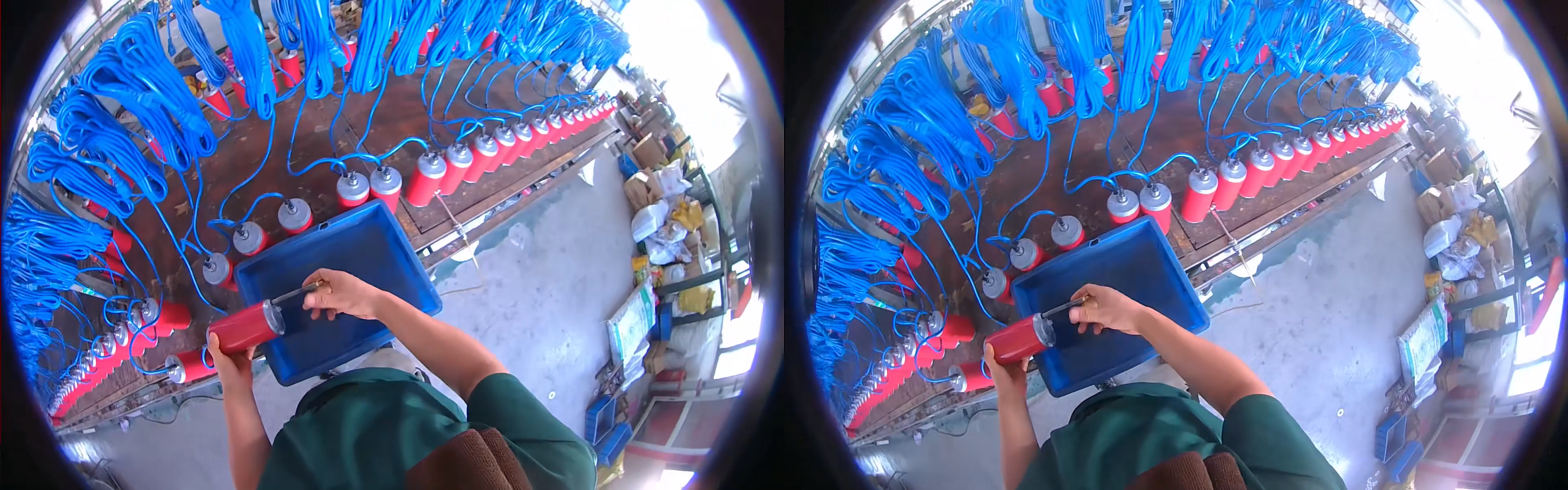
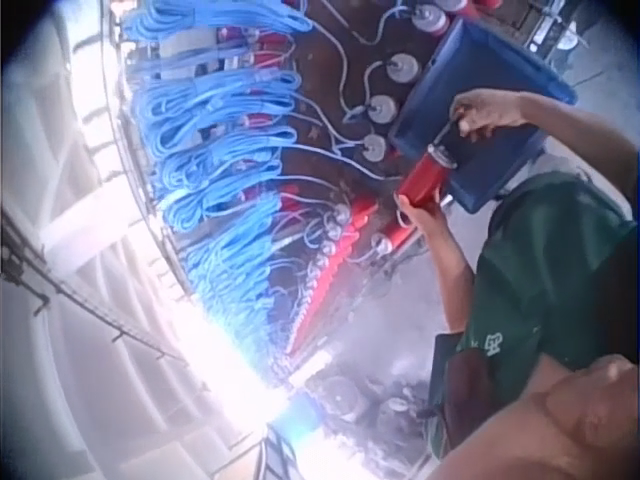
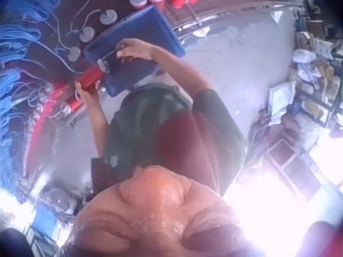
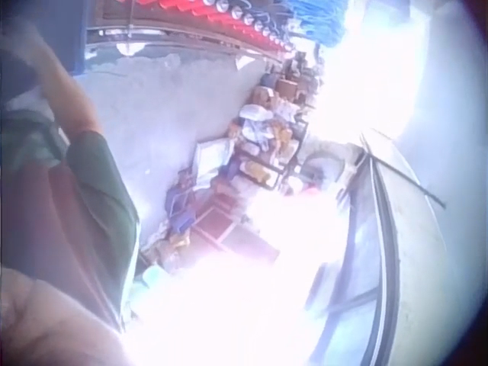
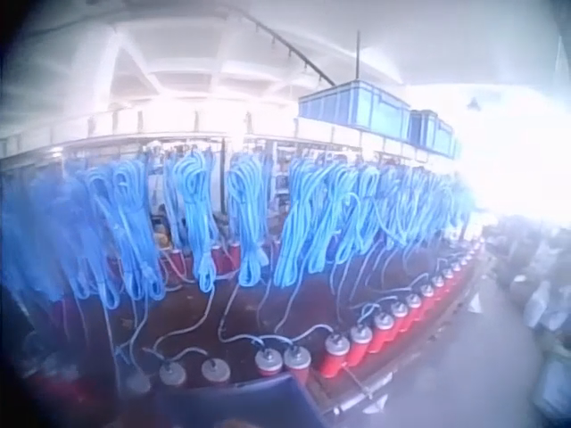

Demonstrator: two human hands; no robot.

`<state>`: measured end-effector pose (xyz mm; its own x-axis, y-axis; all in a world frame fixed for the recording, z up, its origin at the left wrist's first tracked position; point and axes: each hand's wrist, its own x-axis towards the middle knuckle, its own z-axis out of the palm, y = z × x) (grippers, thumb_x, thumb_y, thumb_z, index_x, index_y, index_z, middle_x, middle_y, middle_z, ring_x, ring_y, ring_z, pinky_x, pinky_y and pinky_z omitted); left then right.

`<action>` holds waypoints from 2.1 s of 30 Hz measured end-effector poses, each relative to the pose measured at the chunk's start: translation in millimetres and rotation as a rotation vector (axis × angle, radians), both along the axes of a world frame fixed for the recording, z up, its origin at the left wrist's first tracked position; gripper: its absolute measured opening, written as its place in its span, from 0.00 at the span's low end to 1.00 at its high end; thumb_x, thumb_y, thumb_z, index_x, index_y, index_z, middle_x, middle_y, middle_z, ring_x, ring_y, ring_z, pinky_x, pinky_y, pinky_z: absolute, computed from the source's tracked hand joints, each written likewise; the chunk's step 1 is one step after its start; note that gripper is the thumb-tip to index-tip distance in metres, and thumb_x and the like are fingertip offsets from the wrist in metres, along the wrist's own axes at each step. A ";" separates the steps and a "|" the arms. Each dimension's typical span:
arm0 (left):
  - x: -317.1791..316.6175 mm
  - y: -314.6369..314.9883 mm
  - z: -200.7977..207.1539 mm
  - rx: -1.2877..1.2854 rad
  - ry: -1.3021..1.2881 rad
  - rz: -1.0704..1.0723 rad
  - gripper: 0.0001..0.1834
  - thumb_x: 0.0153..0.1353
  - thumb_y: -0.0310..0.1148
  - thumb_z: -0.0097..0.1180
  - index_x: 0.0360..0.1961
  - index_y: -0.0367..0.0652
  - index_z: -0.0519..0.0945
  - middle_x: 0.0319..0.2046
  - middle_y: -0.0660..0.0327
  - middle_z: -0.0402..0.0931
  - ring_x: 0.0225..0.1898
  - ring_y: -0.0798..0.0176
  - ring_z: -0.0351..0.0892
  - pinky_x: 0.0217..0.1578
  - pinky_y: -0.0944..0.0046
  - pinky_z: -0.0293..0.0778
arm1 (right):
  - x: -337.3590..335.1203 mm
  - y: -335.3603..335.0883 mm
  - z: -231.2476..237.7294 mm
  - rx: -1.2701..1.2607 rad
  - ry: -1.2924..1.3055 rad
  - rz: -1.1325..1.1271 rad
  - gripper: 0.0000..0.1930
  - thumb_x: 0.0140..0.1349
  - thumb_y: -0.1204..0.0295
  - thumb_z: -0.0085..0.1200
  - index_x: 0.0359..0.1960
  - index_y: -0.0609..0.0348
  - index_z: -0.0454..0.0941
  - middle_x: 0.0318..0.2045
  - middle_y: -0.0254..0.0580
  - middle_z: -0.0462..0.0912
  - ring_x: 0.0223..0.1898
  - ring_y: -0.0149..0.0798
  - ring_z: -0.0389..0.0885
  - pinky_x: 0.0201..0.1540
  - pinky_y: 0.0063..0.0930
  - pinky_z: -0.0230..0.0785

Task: The person uses a wrench to tighten the top fittings on red canisters lined up on a workbench and then checks the seals by hand.

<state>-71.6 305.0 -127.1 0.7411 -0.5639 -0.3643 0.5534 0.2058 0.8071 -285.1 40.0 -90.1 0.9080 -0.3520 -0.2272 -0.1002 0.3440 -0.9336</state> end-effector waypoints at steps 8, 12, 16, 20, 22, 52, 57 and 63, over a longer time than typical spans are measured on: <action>-0.7 -9.0 6.1 0.068 -0.009 0.036 0.39 0.65 0.67 0.62 0.68 0.53 0.71 0.64 0.57 0.79 0.65 0.51 0.80 0.62 0.48 0.79 | 24.0 -13.8 11.1 -0.123 0.496 -0.002 0.28 0.81 0.48 0.49 0.35 0.62 0.83 0.21 0.43 0.81 0.24 0.40 0.83 0.35 0.34 0.76; 1.6 -4.3 4.5 -0.007 0.039 -0.027 0.38 0.67 0.66 0.62 0.68 0.53 0.72 0.63 0.58 0.79 0.66 0.53 0.79 0.63 0.49 0.79 | 2.0 -15.5 -10.1 -0.848 -0.132 -0.023 0.22 0.78 0.58 0.56 0.64 0.61 0.76 0.57 0.54 0.82 0.60 0.58 0.81 0.63 0.46 0.75; -7.0 -13.8 6.1 0.026 0.001 0.100 0.39 0.70 0.67 0.58 0.67 0.47 0.71 0.62 0.53 0.81 0.61 0.50 0.84 0.56 0.51 0.85 | 9.7 -15.3 -13.9 -0.972 -0.074 -0.028 0.15 0.81 0.62 0.52 0.55 0.59 0.83 0.44 0.47 0.86 0.47 0.51 0.87 0.51 0.43 0.81; -2.0 -6.2 0.3 0.027 -0.023 0.077 0.40 0.70 0.68 0.57 0.67 0.48 0.71 0.61 0.54 0.81 0.59 0.52 0.85 0.50 0.57 0.85 | 19.1 -5.3 20.0 -0.035 0.308 -0.106 0.18 0.83 0.57 0.49 0.55 0.61 0.80 0.34 0.43 0.84 0.33 0.35 0.85 0.34 0.28 0.78; 3.6 -0.8 -1.0 -0.031 -0.024 -0.084 0.39 0.68 0.68 0.61 0.68 0.52 0.71 0.64 0.57 0.79 0.66 0.53 0.79 0.61 0.52 0.81 | 13.4 -8.0 6.9 0.032 0.183 -0.002 0.19 0.81 0.55 0.54 0.54 0.60 0.79 0.35 0.43 0.85 0.32 0.34 0.85 0.34 0.28 0.78; -2.8 -11.4 -7.5 0.014 -0.004 0.087 0.37 0.71 0.66 0.58 0.67 0.49 0.73 0.60 0.56 0.82 0.60 0.53 0.85 0.51 0.58 0.86 | 2.9 -22.9 -0.5 -0.791 0.025 0.124 0.26 0.79 0.45 0.52 0.53 0.59 0.82 0.36 0.49 0.85 0.44 0.47 0.85 0.48 0.41 0.78; 1.0 -4.5 -7.0 -0.071 -0.006 0.009 0.33 0.73 0.61 0.56 0.66 0.50 0.73 0.60 0.55 0.83 0.60 0.51 0.85 0.53 0.50 0.86 | 35.6 -13.7 5.1 -0.074 0.455 0.005 0.35 0.74 0.37 0.54 0.29 0.62 0.84 0.17 0.36 0.73 0.20 0.35 0.72 0.26 0.34 0.68; 2.1 -18.5 -0.2 0.029 0.039 0.073 0.25 0.77 0.54 0.51 0.60 0.45 0.76 0.54 0.52 0.86 0.55 0.50 0.88 0.52 0.49 0.88 | 2.8 -23.5 5.6 -1.085 -0.046 0.039 0.29 0.69 0.56 0.68 0.66 0.56 0.78 0.69 0.48 0.75 0.59 0.56 0.82 0.60 0.42 0.80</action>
